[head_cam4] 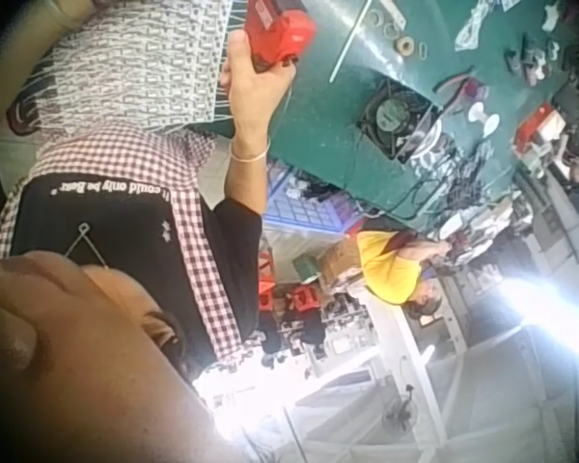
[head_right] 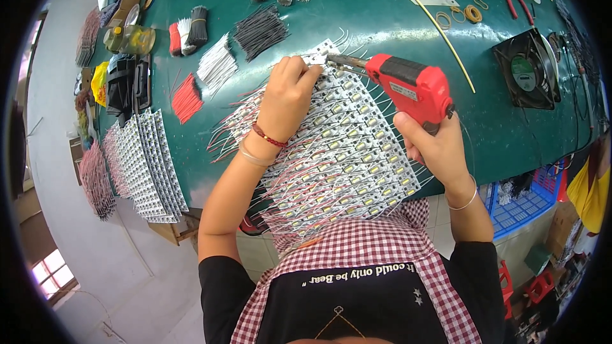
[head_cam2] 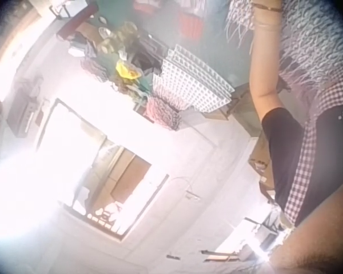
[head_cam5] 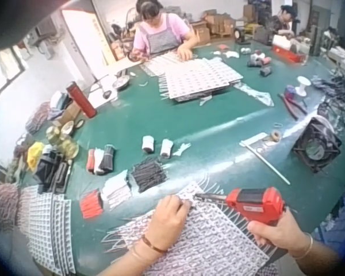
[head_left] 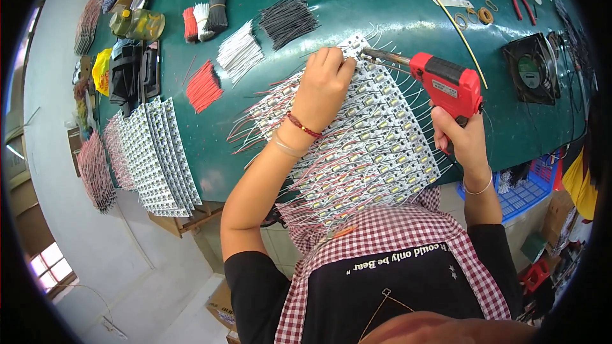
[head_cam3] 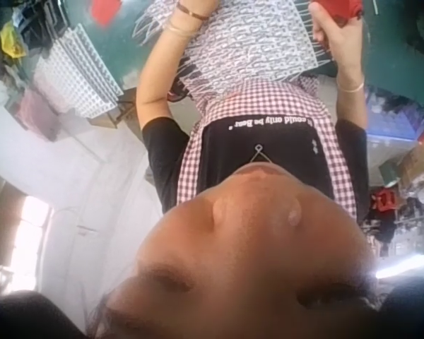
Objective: The person solders connections on a sheet of circuit boards using a soldering gun, holding the board in place with one hand while applying the heated tip to various points.
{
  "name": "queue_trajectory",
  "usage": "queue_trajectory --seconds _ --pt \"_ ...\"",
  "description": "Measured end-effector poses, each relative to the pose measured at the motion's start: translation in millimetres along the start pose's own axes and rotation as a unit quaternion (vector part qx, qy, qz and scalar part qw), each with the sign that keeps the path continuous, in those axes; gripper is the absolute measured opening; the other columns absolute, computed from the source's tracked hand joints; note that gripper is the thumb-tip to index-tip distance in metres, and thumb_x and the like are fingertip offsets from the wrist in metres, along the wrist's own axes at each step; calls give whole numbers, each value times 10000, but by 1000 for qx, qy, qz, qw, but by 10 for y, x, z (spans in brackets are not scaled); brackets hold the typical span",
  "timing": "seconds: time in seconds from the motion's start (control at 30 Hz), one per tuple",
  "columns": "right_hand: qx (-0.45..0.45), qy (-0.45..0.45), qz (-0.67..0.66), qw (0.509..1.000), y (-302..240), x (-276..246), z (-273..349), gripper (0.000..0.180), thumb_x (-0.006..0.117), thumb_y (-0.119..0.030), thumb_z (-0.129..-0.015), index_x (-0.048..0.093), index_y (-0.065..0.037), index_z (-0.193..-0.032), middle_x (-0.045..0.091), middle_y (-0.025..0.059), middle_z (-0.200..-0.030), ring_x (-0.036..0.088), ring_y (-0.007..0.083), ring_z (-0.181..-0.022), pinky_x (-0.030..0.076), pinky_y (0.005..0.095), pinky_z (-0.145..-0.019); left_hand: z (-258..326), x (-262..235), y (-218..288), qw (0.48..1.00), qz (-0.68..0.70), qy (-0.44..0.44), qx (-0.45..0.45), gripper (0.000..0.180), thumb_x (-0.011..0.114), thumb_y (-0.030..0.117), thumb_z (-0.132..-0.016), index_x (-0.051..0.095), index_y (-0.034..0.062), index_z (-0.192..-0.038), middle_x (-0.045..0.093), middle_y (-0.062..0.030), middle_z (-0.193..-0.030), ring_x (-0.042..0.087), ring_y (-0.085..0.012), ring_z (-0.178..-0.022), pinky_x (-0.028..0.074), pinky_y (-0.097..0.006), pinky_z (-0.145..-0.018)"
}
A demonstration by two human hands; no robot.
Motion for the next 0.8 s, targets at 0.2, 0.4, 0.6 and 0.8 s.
queue_trajectory --seconds 0.2,0.4,0.6,0.8 --pt "6 -7 10 1000 -1 4 -6 186 695 -166 -894 620 -11 -964 533 -31 -569 481 29 -434 364 195 -404 14 11 26 1000 -3 8 -16 178 593 25 -742 626 2 -916 489 -97 -852 521 -252 -836 442 -350 -727" --pt "13 -12 41 999 7 18 -3 174 707 -154 -884 628 -8 -935 536 -33 -573 490 30 -449 379 196 -421 -6 6 37 1000 0 7 2 172 590 24 -741 628 5 -908 488 -94 -850 520 -250 -835 441 -350 -725" --pt "0 8 20 1000 -40 -11 14 178 714 -153 -879 626 -7 -929 536 -35 -574 491 31 -450 375 204 -418 -19 -8 9 1000 27 12 -8 199 609 -22 -735 663 19 -922 472 -90 -805 520 -249 -779 446 -360 -710" --pt "19 -12 60 998 30 -27 4 186 722 -153 -875 625 -2 -924 537 -35 -575 486 33 -445 373 204 -415 -37 -2 30 1000 20 15 -3 210 611 -21 -725 663 26 -923 470 -84 -800 517 -242 -775 430 -356 -699"
Point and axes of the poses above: each hand's wrist, its own z-axis away from the middle knuckle, its own x-axis out of the palm, y = z × x, the point moved 5 cm from there along -z, towards the middle knuckle
